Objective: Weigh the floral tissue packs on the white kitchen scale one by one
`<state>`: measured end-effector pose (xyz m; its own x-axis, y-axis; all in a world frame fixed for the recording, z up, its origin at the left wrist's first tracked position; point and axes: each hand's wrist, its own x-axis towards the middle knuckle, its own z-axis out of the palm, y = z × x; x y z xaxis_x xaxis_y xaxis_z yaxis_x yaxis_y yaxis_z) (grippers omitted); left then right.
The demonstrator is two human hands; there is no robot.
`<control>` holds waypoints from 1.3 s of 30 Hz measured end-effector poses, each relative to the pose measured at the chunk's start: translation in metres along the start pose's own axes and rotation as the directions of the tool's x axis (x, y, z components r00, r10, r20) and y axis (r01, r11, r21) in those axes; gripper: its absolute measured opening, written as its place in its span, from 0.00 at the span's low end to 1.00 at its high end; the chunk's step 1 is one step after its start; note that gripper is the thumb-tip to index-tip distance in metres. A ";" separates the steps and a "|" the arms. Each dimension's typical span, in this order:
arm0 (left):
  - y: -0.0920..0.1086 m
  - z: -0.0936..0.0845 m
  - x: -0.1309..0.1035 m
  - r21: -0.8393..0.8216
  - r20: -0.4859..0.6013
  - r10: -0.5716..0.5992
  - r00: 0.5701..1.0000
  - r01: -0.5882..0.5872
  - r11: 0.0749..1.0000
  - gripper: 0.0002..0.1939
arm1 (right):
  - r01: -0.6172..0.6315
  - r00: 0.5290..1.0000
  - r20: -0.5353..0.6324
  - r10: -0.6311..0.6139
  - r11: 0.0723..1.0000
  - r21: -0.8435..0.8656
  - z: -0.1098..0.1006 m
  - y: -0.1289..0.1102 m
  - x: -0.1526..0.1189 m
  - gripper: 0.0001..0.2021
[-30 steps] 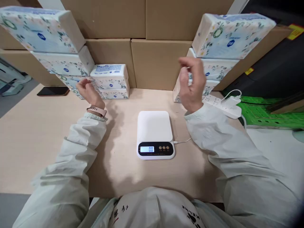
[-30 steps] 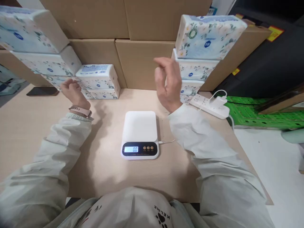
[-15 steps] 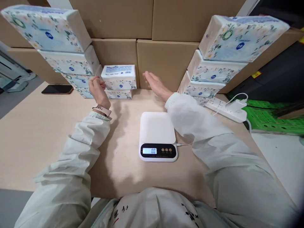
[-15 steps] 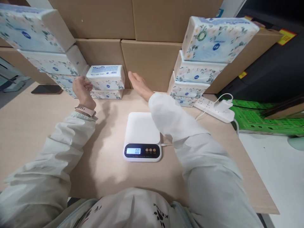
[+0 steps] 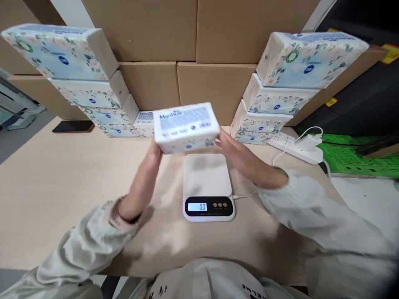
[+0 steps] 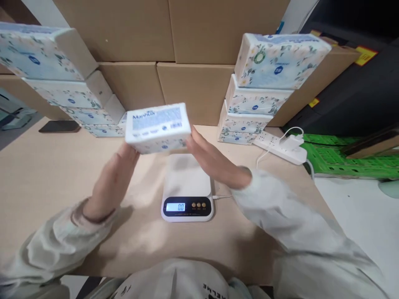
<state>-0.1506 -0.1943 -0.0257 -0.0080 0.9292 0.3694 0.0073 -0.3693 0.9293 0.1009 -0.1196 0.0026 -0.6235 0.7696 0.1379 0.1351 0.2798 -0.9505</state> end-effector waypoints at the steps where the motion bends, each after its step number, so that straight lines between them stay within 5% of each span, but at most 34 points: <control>1: 0.003 0.008 -0.018 0.015 0.055 -0.025 0.998 0.024 1.000 0.29 | -0.028 0.999 -0.018 0.027 1.000 -0.011 0.001 -0.002 -0.026 0.32; 5: -0.007 0.025 -0.062 0.069 0.209 -0.133 0.969 0.122 0.990 0.33 | -0.090 0.992 -0.095 0.088 0.996 -0.019 0.014 0.012 -0.091 0.33; 12: -0.045 0.024 -0.075 0.119 0.166 -0.117 0.979 0.098 0.988 0.33 | -0.072 0.967 -0.253 0.037 0.989 -0.130 0.029 0.063 -0.116 0.31; 16: -0.055 0.013 -0.077 0.116 0.000 0.000 1.000 0.000 0.993 0.31 | 0.009 0.811 -0.568 -0.139 0.974 -0.226 0.027 0.080 -0.123 0.27; 19: -0.056 0.007 -0.078 0.084 -0.040 0.018 0.999 -0.015 0.996 0.32 | 0.081 0.701 -0.667 -0.254 0.957 -0.279 0.028 0.085 -0.127 0.26; 27: -0.052 0.009 -0.079 0.092 0.024 0.024 0.999 -0.026 0.995 0.33 | 0.257 0.614 -0.623 -0.485 0.869 -0.423 0.027 0.093 -0.124 0.29; 33: -0.053 0.009 -0.080 0.090 0.018 0.027 0.999 -0.028 0.996 0.33 | 0.269 0.562 -0.655 -0.504 0.861 -0.432 0.027 0.100 -0.122 0.29; 39: -0.054 0.009 -0.080 0.060 -0.012 0.006 1.000 -0.005 0.998 0.33 | 0.234 0.568 -0.673 -0.474 0.877 -0.420 0.029 0.099 -0.122 0.29</control>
<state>-0.1412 -0.2486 -0.1056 -0.0196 0.9269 0.3749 0.0676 -0.3728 0.9254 0.1676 -0.2023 -0.1164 0.0996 0.6908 0.7161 0.2965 0.6664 -0.6841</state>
